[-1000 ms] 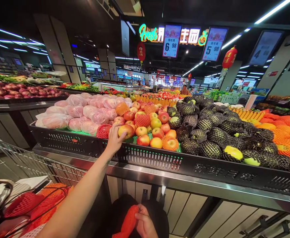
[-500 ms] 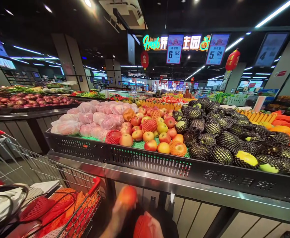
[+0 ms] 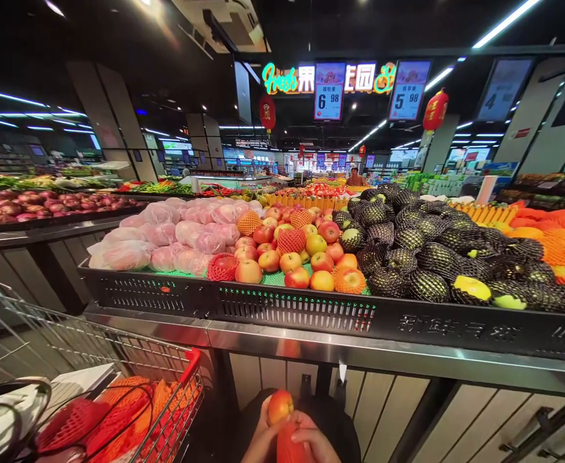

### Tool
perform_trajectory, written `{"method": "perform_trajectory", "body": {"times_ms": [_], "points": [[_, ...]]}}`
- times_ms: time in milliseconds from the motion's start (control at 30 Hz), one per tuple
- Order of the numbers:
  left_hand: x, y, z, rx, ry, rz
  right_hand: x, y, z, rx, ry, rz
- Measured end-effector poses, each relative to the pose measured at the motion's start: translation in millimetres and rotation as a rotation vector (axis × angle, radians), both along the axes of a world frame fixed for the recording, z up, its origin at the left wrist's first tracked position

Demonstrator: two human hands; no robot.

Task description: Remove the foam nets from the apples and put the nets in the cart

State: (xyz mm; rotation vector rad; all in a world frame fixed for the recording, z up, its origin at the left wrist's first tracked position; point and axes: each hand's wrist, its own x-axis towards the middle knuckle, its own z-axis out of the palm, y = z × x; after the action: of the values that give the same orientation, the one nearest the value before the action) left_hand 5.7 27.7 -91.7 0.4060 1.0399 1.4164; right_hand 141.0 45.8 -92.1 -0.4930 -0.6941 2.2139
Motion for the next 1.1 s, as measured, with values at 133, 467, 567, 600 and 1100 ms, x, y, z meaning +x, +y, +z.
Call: {"method": "perform_trajectory", "body": {"times_ms": [133,467,567,600,1100], "points": [[2.8,1.4,-2.7,0.032,0.114,0.011,-4.1,0.8,-11.6,-0.05,-0.036,-0.052],[0.0,-7.1,-4.4,0.136,0.071,0.0,-7.5,0.0,-8.9,-0.026,-0.138,-0.262],[2.1,-6.2,-14.6,0.233,0.141,0.034,-10.4,1.3,-8.0,-0.007,-0.176,-0.316],[3.2,-5.3,-16.9,0.246,0.152,0.035,-11.1,1.9,-8.3,-0.001,-0.177,-0.332],[-18.3,-7.5,-26.0,-0.038,-0.303,-0.157,-18.5,6.8,-14.4,0.186,-0.252,-0.14]]}}
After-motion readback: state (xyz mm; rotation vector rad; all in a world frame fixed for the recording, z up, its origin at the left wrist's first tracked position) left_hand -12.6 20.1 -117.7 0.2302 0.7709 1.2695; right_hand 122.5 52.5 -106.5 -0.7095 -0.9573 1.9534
